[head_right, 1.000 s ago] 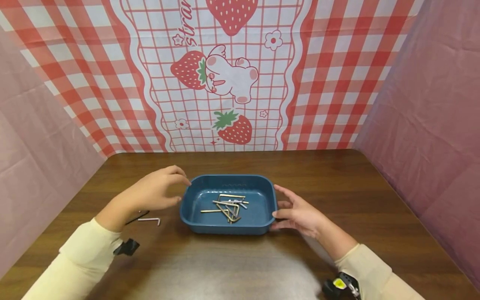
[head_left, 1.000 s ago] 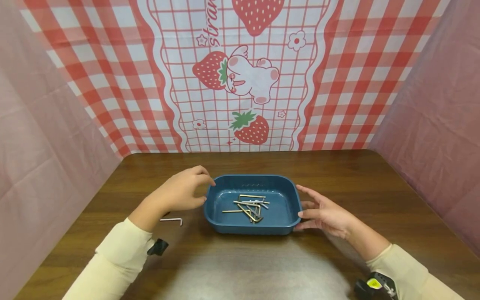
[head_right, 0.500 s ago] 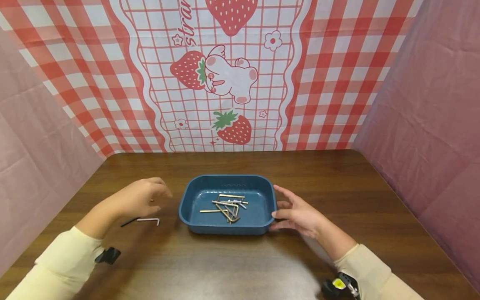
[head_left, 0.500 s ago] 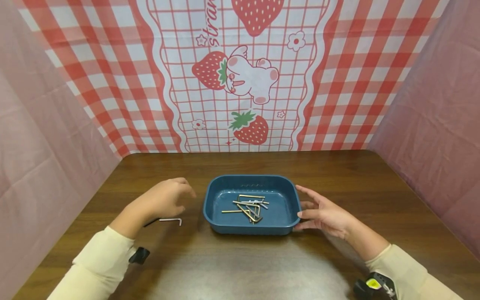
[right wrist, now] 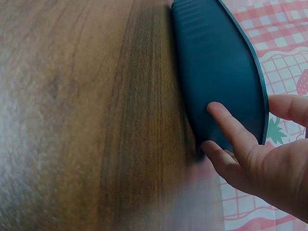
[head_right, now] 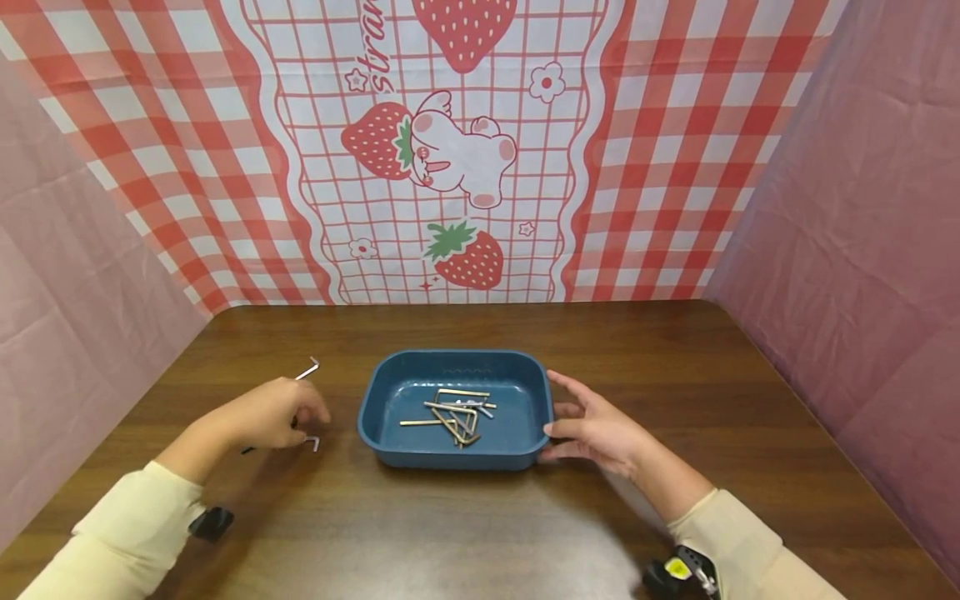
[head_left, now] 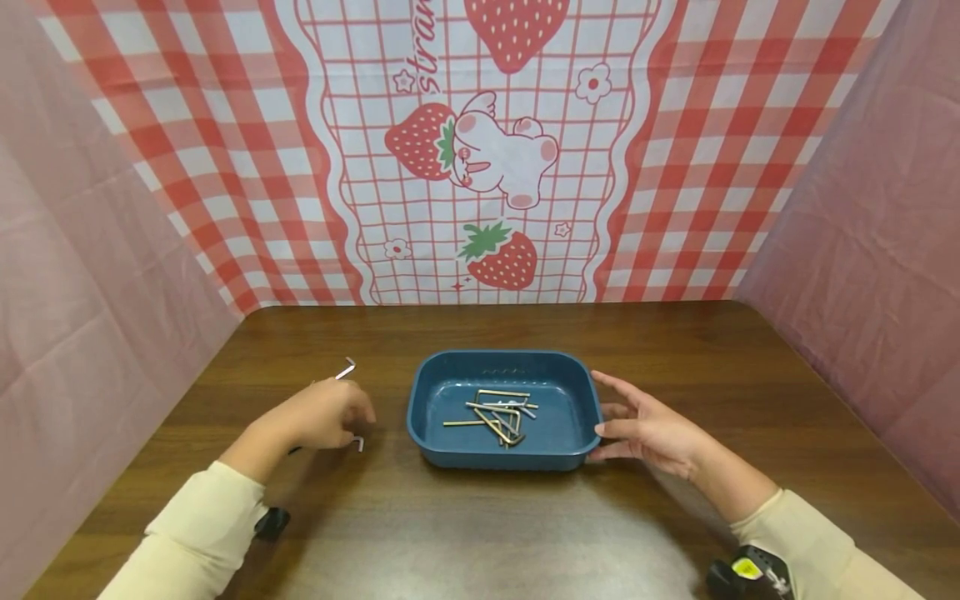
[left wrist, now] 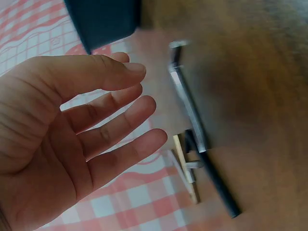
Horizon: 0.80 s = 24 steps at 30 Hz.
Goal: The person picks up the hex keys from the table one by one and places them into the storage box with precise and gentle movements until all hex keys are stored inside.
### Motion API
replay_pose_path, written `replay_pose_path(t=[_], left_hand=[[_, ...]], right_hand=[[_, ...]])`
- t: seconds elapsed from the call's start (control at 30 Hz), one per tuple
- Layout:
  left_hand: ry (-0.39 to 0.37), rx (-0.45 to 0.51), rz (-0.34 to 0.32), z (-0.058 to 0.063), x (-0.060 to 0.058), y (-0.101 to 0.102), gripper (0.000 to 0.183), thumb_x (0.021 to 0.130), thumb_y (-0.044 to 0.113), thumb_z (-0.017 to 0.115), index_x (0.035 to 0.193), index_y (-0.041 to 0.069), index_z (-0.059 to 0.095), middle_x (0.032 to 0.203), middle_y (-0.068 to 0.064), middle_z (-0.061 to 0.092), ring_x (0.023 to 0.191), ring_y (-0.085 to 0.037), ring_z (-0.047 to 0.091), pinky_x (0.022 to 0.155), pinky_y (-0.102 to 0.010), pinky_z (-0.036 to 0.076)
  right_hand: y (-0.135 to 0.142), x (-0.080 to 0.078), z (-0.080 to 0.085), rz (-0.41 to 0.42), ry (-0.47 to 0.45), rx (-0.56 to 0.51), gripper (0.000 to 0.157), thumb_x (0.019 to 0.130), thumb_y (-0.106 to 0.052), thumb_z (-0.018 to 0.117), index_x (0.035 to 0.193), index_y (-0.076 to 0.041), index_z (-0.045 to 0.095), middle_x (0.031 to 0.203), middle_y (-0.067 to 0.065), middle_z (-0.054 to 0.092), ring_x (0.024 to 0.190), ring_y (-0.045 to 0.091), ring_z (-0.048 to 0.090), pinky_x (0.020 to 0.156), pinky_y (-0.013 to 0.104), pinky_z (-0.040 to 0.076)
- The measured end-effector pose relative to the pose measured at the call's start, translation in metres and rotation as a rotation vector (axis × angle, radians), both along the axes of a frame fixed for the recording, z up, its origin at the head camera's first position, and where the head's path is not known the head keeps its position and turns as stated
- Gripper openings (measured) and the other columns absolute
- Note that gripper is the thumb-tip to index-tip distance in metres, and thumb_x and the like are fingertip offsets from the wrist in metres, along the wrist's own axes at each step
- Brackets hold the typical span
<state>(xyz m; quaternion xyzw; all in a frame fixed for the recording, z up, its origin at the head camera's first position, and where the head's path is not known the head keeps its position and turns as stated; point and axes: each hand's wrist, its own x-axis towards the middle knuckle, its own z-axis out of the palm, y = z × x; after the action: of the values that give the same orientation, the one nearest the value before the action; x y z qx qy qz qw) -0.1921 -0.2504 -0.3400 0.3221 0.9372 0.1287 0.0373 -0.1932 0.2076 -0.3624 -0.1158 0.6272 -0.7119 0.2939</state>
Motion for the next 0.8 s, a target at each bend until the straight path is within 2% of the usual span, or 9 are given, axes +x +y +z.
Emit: replay_pose_path(t=[0.2,0.37,0.8], left_hand=[[-0.013,-0.002,-0.065,-0.01,-0.001,0.003,0.029,0.062,-0.009,0.07,0.084,0.01,0.073,0.078,0.005,0.066,0.072,-0.014,0.062,0.064,-0.026,0.053],[-0.023,-0.008,-0.054,-0.013,0.0,0.005,0.034,0.059,-0.014,0.063,0.08,0.011,0.072,0.071,0.007,0.06,0.068,-0.01,0.056,0.061,-0.025,0.05],[-0.013,-0.089,-0.011,-0.018,-0.002,0.005,0.033,0.058,-0.016,0.064,0.067,0.016,0.064,0.064,0.01,0.055,0.061,-0.003,0.049,0.057,-0.022,0.046]], right_hand=[[0.0,0.0,0.0,0.0,-0.001,-0.003,0.09,0.091,0.003,0.06,0.156,-0.01,0.0,0.148,0.041,0.013,0.112,0.047,0.055,0.091,0.061,0.046],[0.0,0.001,0.001,0.002,0.005,-0.002,0.09,0.091,0.004,0.06,0.156,-0.009,-0.001,0.147,0.041,0.013,0.112,0.048,0.055,0.091,0.061,0.046],[0.0,0.001,0.0,0.002,0.012,-0.011,0.09,0.091,0.004,0.06,0.156,-0.009,-0.001,0.147,0.042,0.014,0.112,0.047,0.055,0.091,0.062,0.045]])
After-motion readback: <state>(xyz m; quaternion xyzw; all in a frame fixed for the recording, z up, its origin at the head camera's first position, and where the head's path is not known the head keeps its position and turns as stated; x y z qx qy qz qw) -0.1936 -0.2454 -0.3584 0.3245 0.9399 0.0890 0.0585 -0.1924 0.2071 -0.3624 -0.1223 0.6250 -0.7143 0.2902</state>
